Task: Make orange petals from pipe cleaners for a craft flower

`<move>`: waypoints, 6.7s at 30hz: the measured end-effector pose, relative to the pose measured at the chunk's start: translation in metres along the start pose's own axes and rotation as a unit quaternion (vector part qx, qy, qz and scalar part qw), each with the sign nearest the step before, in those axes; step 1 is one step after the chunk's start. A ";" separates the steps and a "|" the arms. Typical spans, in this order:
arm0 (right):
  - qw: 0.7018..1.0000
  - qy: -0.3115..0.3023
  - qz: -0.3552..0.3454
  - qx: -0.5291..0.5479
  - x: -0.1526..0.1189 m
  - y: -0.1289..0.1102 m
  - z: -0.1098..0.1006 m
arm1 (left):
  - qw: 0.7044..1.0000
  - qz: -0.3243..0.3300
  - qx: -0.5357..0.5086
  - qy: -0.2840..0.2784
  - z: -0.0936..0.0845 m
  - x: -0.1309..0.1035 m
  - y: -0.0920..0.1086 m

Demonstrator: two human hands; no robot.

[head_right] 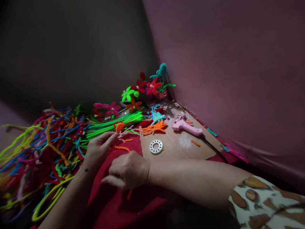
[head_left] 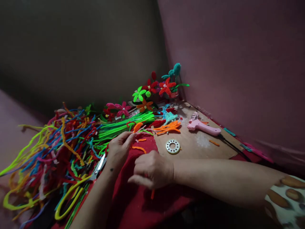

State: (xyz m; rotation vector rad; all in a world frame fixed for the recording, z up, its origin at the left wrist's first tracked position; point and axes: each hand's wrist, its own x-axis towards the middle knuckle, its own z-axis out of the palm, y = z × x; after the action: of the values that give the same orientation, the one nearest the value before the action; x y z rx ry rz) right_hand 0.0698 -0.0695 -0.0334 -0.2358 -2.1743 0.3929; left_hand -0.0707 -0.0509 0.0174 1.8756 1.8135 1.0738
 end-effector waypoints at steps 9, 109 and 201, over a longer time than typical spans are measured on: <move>0.993 -0.100 -0.010 -0.054 -0.002 0.000 0.011 | 0.963 0.159 0.142 -0.163 0.064 0.051 0.035; 0.992 -0.107 0.072 0.005 -0.002 0.001 0.004 | 0.922 0.153 0.277 -0.224 0.076 0.045 0.028; 0.542 0.428 0.344 0.637 0.037 0.062 -0.108 | 0.943 -0.075 -0.324 -0.007 -0.062 0.003 -0.062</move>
State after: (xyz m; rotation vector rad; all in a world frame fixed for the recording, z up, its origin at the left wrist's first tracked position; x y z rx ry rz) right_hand 0.1369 0.0206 0.0320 -0.3169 -0.3483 1.7380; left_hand -0.1579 -0.0562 0.0172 1.3249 1.3310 1.3779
